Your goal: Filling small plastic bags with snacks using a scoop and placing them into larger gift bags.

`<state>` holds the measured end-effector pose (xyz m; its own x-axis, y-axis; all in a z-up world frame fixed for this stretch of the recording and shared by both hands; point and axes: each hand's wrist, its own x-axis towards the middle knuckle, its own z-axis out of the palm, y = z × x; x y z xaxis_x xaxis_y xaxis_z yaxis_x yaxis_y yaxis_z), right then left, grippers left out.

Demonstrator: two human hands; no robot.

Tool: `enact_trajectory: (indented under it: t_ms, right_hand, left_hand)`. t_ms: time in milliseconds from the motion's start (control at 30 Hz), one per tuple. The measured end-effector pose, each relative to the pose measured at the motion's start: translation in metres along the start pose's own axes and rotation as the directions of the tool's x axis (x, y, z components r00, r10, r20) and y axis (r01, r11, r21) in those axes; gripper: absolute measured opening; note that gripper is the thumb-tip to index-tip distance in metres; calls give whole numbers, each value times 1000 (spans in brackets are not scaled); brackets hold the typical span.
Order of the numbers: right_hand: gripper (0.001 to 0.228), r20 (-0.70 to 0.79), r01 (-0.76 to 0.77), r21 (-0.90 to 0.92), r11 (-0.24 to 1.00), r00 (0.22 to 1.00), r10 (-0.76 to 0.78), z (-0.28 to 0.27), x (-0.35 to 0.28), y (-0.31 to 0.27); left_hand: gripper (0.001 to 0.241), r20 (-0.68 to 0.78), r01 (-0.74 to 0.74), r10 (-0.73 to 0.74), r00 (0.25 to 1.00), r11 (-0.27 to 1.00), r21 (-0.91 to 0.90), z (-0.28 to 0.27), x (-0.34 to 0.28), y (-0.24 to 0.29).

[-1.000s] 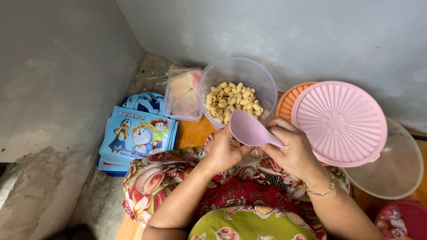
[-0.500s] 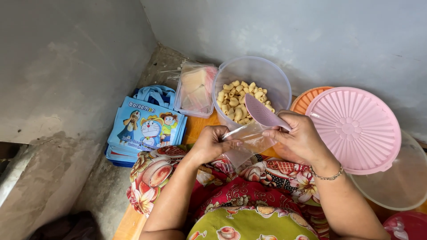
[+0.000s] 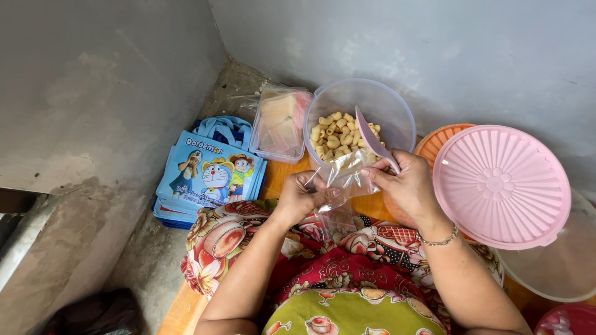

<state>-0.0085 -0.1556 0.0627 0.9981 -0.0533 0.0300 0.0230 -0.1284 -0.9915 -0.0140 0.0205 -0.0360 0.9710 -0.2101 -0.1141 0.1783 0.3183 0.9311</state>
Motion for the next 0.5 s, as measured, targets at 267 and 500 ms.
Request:
enact_trajectory:
  t_ms: [267,500]
  right_hand:
    - [18,146,-99,-1,995,984,98,4,9,0]
    - [13,79,-105,-17,994,991,106,14,11,11]
  left_hand:
    - [29,157,14,-6,988,999,-52,5,-8,46]
    - [23,-192,-62,78,978,994,87,-4,17,-5]
